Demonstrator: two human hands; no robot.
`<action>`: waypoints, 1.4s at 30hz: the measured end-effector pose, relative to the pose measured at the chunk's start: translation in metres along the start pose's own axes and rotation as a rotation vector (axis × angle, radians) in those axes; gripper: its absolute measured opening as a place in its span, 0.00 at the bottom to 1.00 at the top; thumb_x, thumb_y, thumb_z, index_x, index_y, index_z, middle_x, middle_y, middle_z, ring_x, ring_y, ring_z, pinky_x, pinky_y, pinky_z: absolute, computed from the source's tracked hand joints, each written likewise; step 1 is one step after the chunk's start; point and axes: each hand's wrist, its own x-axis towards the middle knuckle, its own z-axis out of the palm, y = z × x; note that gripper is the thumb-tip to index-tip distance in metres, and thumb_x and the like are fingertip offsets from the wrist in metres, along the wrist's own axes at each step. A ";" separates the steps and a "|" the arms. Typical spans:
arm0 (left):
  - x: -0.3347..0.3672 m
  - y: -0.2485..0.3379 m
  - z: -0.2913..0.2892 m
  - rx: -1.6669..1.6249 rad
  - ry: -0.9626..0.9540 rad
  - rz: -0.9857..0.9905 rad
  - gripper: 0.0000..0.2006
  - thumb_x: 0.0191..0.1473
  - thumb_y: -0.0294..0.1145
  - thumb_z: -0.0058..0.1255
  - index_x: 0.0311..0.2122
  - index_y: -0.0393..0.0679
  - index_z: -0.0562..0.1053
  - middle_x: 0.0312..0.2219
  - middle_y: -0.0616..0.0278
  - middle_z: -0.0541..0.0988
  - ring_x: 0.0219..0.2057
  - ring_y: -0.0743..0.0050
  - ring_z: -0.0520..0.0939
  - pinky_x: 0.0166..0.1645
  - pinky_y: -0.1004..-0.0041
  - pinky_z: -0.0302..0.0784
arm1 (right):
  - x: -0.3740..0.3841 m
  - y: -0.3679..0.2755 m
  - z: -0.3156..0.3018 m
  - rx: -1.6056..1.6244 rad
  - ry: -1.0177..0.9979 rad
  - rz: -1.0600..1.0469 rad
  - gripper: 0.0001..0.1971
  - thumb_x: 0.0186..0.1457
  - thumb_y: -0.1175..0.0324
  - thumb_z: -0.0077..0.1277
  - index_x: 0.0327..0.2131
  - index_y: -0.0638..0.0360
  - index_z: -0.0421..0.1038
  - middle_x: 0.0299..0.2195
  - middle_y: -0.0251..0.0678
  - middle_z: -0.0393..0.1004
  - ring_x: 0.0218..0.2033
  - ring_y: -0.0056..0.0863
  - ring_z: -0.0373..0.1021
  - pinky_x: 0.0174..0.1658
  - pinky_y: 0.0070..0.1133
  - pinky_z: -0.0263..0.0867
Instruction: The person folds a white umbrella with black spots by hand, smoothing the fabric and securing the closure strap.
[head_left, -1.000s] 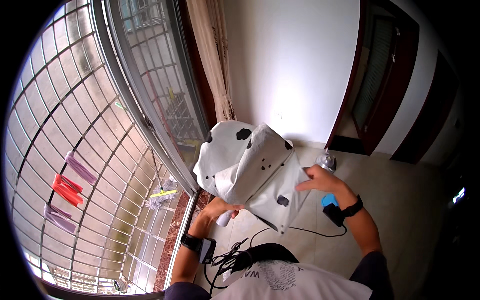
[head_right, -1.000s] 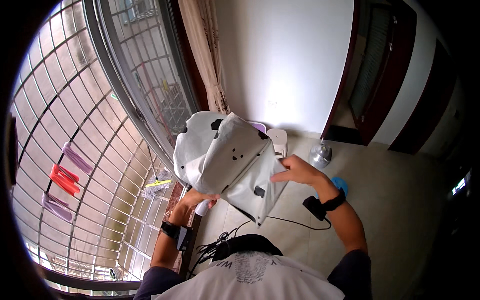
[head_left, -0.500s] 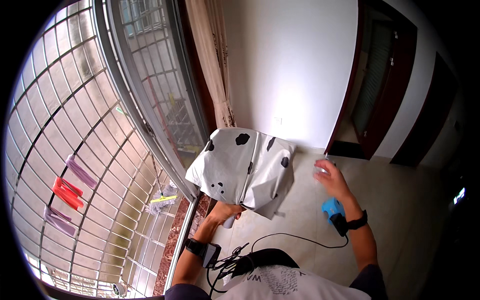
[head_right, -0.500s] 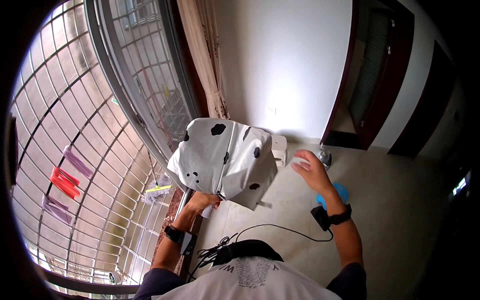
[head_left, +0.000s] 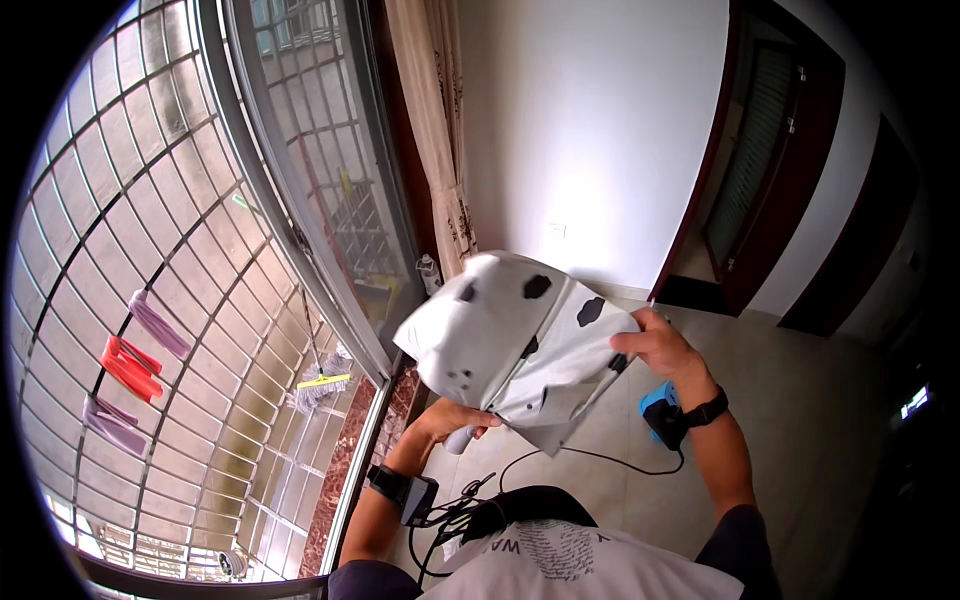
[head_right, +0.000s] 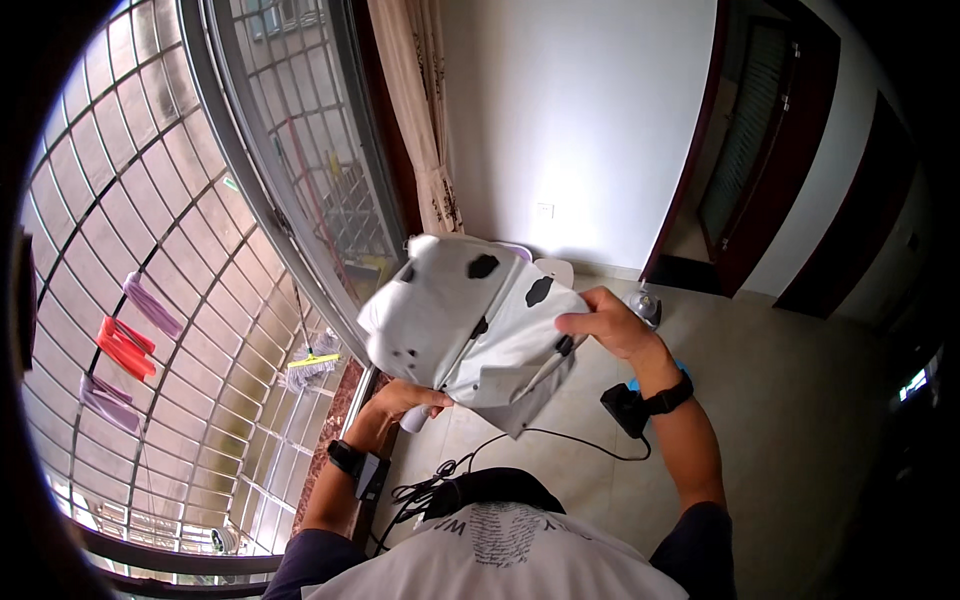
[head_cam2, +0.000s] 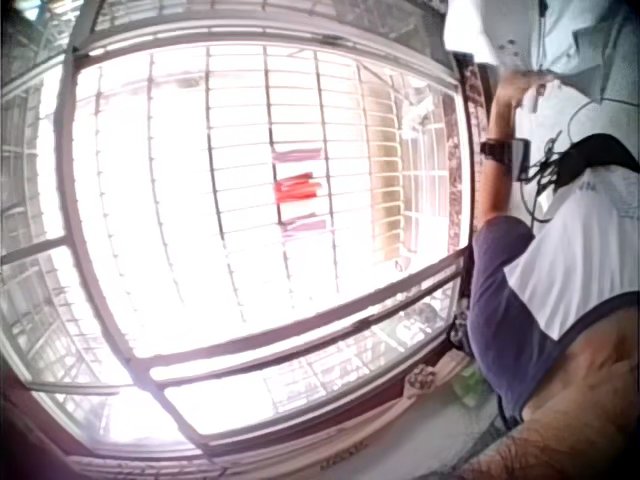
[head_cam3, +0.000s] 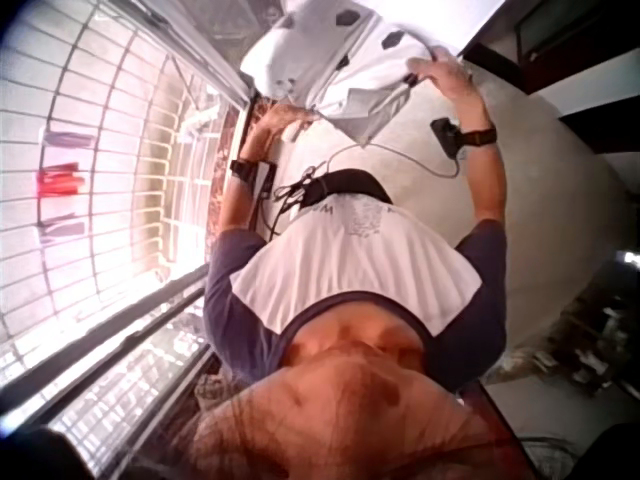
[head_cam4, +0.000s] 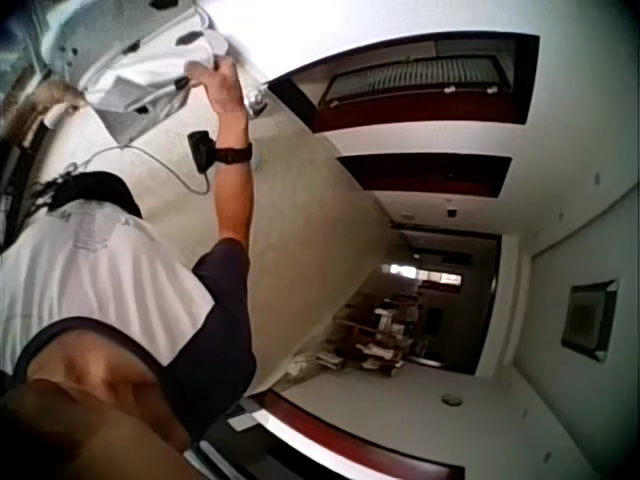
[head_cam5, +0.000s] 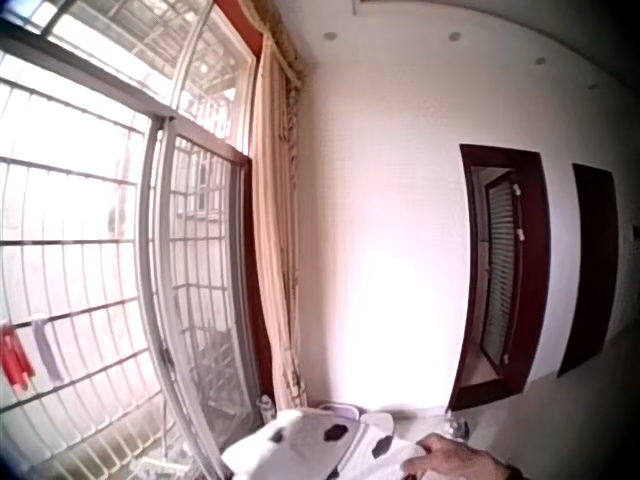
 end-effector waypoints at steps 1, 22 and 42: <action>-0.003 0.001 -0.001 -0.048 0.000 -0.094 0.14 0.30 0.25 0.57 0.25 0.37 0.65 0.13 0.64 0.68 0.12 0.79 0.68 0.15 0.81 0.63 | -0.001 0.005 -0.005 -0.002 -0.001 0.002 0.14 0.38 0.68 0.52 0.29 0.68 0.67 0.25 0.32 0.68 0.26 0.16 0.63 0.31 0.13 0.59; 0.013 0.007 0.009 -0.330 0.210 -0.058 0.07 0.34 0.26 0.50 0.21 0.33 0.68 0.12 0.61 0.68 0.12 0.79 0.68 0.18 0.83 0.63 | -0.017 0.016 0.078 -1.109 0.409 -0.375 0.33 0.27 0.67 0.58 0.41 0.59 0.54 0.37 0.41 0.54 0.38 0.37 0.57 0.36 0.25 0.59; 0.023 -0.005 0.005 -0.268 0.293 -0.013 0.07 0.34 0.26 0.53 0.18 0.37 0.67 0.13 0.63 0.68 0.12 0.80 0.67 0.17 0.81 0.63 | -0.046 0.050 0.047 -1.134 0.451 -0.349 0.12 0.35 0.79 0.46 0.30 0.62 0.63 0.29 0.39 0.60 0.32 0.35 0.60 0.34 0.23 0.58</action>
